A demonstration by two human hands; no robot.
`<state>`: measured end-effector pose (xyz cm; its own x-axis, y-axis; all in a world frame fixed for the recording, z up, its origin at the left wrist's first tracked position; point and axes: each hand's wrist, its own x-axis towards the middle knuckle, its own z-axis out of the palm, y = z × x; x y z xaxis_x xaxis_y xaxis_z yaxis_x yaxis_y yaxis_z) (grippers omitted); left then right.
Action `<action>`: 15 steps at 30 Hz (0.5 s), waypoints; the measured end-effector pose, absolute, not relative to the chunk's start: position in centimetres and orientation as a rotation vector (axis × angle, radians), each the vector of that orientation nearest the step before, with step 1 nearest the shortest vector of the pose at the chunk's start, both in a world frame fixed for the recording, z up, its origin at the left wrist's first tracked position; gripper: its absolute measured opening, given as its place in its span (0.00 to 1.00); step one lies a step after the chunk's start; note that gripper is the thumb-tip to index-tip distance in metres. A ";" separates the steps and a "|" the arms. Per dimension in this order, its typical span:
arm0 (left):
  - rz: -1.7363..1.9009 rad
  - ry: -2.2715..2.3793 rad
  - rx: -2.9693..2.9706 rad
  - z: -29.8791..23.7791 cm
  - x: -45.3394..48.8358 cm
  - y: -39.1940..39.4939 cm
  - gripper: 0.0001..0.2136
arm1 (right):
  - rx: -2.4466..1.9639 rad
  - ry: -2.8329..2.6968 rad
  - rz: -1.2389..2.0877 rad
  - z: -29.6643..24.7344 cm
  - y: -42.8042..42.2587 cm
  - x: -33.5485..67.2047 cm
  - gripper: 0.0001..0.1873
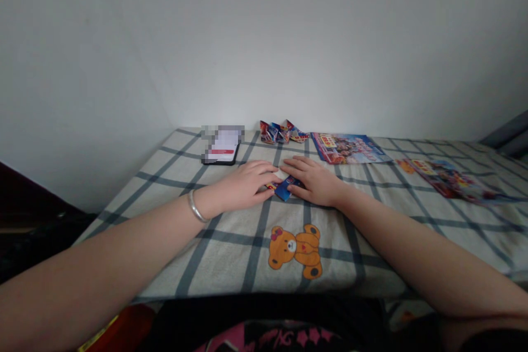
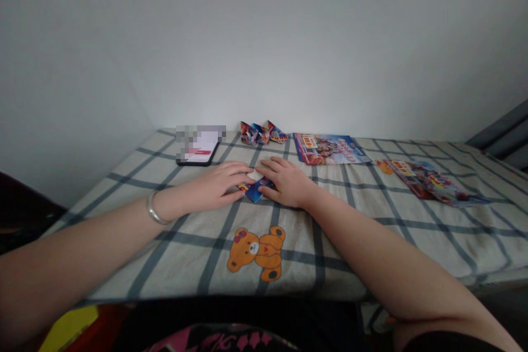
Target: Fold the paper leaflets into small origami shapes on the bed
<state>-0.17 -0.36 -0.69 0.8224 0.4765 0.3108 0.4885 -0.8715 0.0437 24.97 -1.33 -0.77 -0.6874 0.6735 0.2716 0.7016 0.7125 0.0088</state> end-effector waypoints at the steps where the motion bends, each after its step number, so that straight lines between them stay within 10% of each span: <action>1: -0.490 -0.787 -2.952 -0.7 -0.2 -0.4 0.14 | -1.095 -2.668 -0.174 -0.6 -1.4 24.9 0.30; 15: -0.319 -0.805 -2.928 -0.4 -0.2 -0.9 0.24 | -0.995 -2.688 -0.157 1.2 -2.6 25.4 0.17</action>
